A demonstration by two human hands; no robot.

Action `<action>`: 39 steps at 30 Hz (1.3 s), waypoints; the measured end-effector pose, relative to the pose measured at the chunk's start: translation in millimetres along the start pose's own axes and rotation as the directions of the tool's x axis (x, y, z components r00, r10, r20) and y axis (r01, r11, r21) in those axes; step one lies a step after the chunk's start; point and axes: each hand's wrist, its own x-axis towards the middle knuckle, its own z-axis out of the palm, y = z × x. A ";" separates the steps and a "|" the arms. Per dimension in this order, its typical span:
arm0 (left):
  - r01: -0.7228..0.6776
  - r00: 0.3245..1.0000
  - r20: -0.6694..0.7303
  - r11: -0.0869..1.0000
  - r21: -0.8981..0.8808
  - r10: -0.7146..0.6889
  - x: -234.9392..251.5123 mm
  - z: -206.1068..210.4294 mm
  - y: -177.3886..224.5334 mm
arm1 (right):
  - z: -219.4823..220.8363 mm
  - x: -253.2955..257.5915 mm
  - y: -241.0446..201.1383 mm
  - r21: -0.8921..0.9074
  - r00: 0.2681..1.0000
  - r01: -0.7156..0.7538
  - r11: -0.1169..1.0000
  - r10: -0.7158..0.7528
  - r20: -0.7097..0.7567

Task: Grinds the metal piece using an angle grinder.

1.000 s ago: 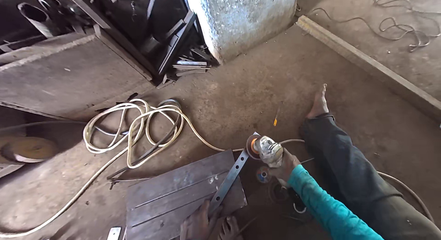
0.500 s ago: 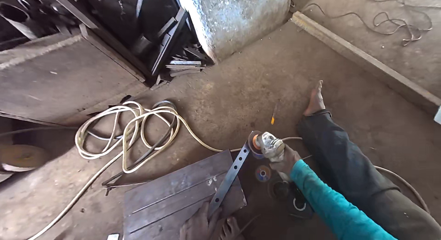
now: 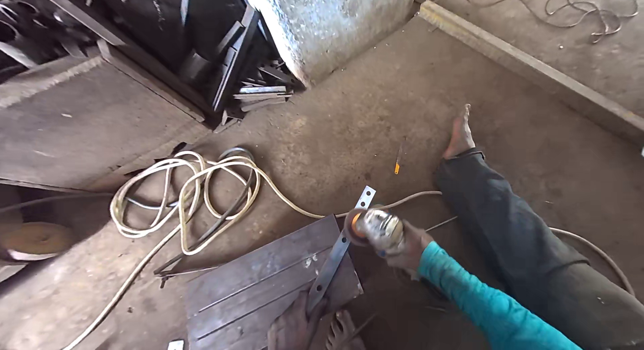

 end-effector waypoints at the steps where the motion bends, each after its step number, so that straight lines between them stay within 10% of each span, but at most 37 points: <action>1: -0.076 0.993 -0.094 0.997 0.002 0.076 -0.1 10.5 -9.7 | -3.2 9.6 8.0 0.030 0.997 -0.022 0.999 0.025 -0.075; 4: -0.120 0.982 -0.151 0.993 -0.013 0.116 0.6 17.8 -17.6 | -3.2 19.1 14.1 0.017 0.992 -0.023 1.000 0.025 -0.122; 11: -0.075 0.991 -0.110 0.997 0.013 0.076 -1.0 12.1 -12.1 | 41.0 -28.9 -22.8 -0.153 0.948 0.177 0.972 -0.127 0.293; 20: -0.113 0.979 -0.169 0.993 0.022 0.115 1.9 19.5 -17.4 | -1.0 11.7 4.4 0.020 0.996 -0.005 1.000 0.007 -0.085; 28: -0.002 0.996 -0.091 1.000 -0.012 0.001 -0.7 7.7 -2.5 | 46.0 -32.4 -31.0 -0.179 0.938 0.203 0.963 -0.139 0.316; 36: -0.103 0.987 -0.126 0.995 -0.011 0.101 -2.9 14.2 -14.8 | -18.3 26.5 10.1 0.042 0.980 -0.073 0.996 0.080 -0.182; 39: -0.031 0.998 -0.061 1.000 -0.001 0.030 1.1 11.5 -11.2 | -12.0 12.1 5.6 -0.009 0.995 -0.032 0.999 0.031 -0.095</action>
